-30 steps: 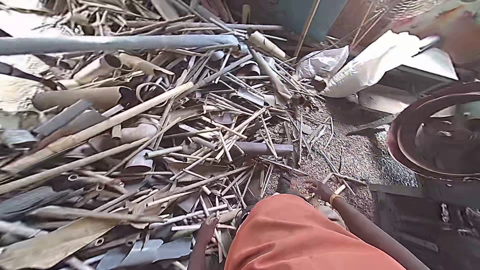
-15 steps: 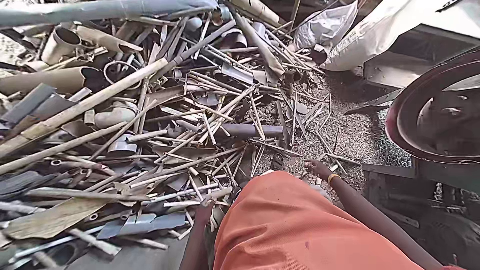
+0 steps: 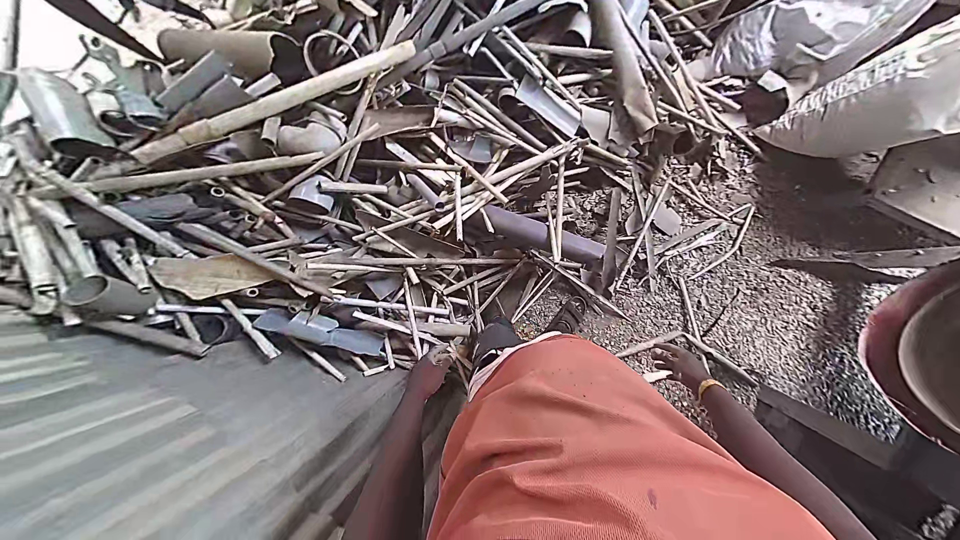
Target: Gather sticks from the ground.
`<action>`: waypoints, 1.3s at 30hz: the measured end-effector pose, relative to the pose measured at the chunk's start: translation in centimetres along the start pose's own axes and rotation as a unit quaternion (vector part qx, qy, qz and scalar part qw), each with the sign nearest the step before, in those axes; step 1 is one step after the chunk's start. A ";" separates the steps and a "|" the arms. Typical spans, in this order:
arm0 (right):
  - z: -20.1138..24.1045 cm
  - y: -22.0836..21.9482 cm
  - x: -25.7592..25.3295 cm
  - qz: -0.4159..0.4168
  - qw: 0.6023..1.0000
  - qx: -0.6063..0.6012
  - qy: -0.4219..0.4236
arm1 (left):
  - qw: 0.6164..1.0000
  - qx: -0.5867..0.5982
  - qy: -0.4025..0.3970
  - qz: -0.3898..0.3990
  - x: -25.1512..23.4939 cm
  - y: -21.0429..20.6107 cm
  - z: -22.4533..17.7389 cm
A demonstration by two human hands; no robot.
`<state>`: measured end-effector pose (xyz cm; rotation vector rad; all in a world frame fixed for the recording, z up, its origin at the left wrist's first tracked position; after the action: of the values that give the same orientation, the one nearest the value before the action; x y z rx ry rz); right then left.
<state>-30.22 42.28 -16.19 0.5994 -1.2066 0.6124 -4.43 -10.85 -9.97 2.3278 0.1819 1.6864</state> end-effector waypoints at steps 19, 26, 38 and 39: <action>13.2 -11.2 -0.4 0.038 0.997 0.053 0.040 | 0.997 -0.019 0.032 0.063 -5.4 7.8 3.5; 11.0 -15.9 1.0 0.005 0.998 0.063 0.012 | 0.975 -0.169 0.020 0.142 -19.8 13.2 -4.4; 16.7 -12.3 -19.7 -0.144 0.960 0.218 0.099 | 0.894 -0.366 -0.217 -0.143 -38.6 17.3 -25.8; 18.9 -11.5 -22.3 -0.159 0.955 0.221 0.114 | 0.890 -0.376 -0.218 -0.135 -39.7 16.5 -26.4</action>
<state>-39.84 18.33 -34.15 1.0486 -0.7324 0.6588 -42.92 -33.06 -33.88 1.8856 -0.1989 0.8380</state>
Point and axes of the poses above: each hand's wrist, its own x-axis away from the middle knuckle, its own y-axis out of the back of the hand, z = x × y, the point moved 7 cm from there along -x, towards the middle knuckle, and after that the axes turned 9 degrees about z, right-handed, at the moved point
